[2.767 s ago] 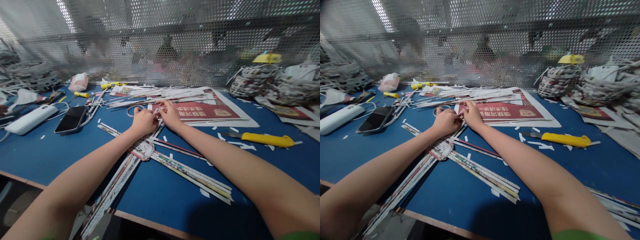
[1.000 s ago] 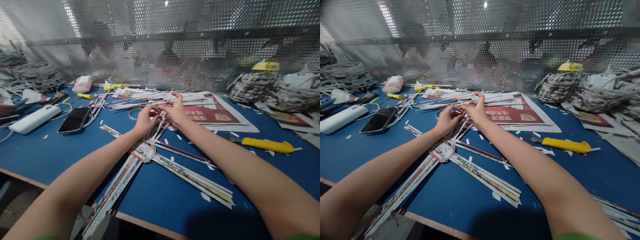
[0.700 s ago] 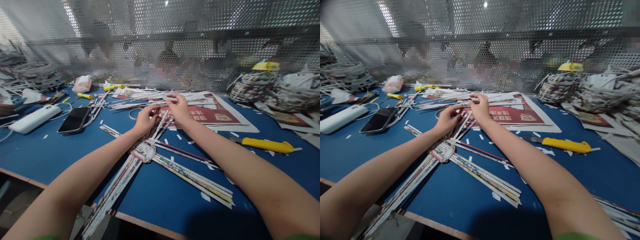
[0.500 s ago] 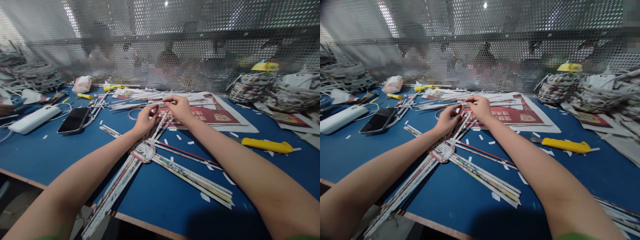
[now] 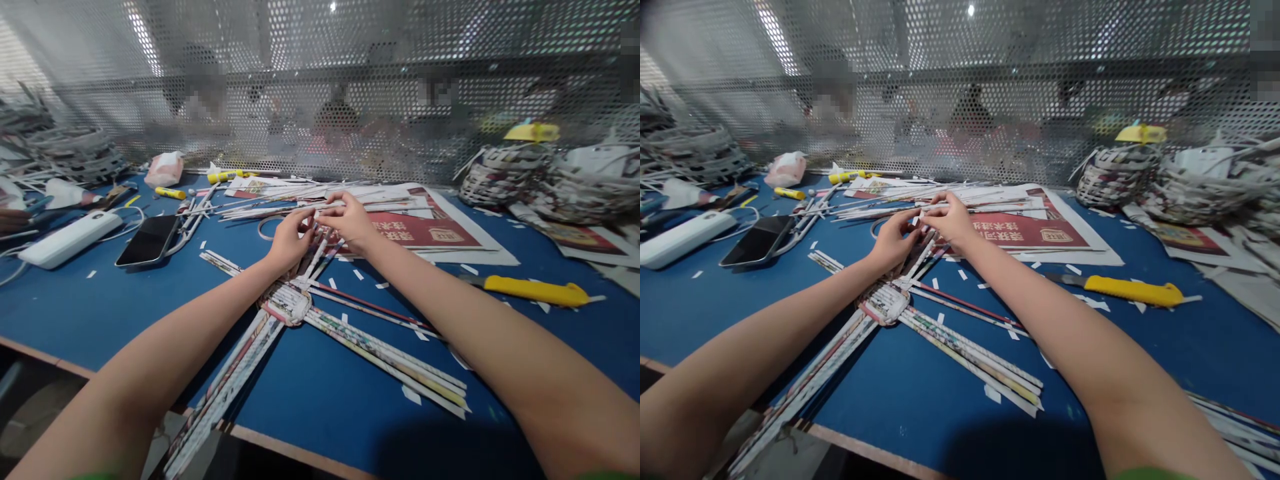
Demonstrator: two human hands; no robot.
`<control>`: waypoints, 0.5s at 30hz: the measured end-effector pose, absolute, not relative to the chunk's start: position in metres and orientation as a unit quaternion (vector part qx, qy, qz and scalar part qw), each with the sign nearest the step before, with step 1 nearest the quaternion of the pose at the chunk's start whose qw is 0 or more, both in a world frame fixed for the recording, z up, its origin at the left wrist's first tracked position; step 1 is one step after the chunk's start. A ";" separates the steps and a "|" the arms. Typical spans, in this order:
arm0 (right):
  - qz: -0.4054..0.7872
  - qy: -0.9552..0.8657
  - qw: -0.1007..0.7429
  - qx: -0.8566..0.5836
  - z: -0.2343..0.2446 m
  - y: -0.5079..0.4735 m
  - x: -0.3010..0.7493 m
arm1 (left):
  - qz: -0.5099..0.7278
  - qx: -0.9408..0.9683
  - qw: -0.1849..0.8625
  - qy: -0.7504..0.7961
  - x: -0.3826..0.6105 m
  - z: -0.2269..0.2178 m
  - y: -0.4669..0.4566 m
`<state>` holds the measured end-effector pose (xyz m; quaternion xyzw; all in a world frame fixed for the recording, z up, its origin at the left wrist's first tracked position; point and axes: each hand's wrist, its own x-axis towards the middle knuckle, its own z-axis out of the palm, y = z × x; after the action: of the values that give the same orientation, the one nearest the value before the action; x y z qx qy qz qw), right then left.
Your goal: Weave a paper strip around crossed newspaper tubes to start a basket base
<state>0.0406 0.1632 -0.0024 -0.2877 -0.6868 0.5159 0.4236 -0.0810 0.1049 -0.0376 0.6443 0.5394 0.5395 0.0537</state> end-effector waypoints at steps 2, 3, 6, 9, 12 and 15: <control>0.547 -0.659 0.423 -0.296 -0.003 0.159 0.039 | 0.541 0.639 0.053 0.544 -0.081 -0.038 0.105; 0.555 -0.648 0.426 -0.300 -0.004 0.158 0.038 | 0.540 0.638 0.054 0.546 -0.081 -0.039 0.105; 0.566 -0.624 0.439 -0.314 -0.008 0.157 0.035 | 0.538 0.634 0.057 0.553 -0.082 -0.039 0.105; 0.574 -0.605 0.440 -0.333 -0.012 0.158 0.032 | 0.534 0.632 0.050 0.559 -0.082 -0.039 0.105; 0.577 -0.596 0.439 -0.345 -0.016 0.159 0.031 | 0.533 0.635 0.045 0.557 -0.082 -0.038 0.105; 0.579 -0.588 0.447 -0.345 -0.017 0.159 0.030 | 0.534 0.640 0.046 0.551 -0.082 -0.038 0.105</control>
<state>0.0303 0.1587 -0.0167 -0.3455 -0.5877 0.5791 0.4472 -0.0818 0.1050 -0.0376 0.6396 0.5506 0.5344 0.0459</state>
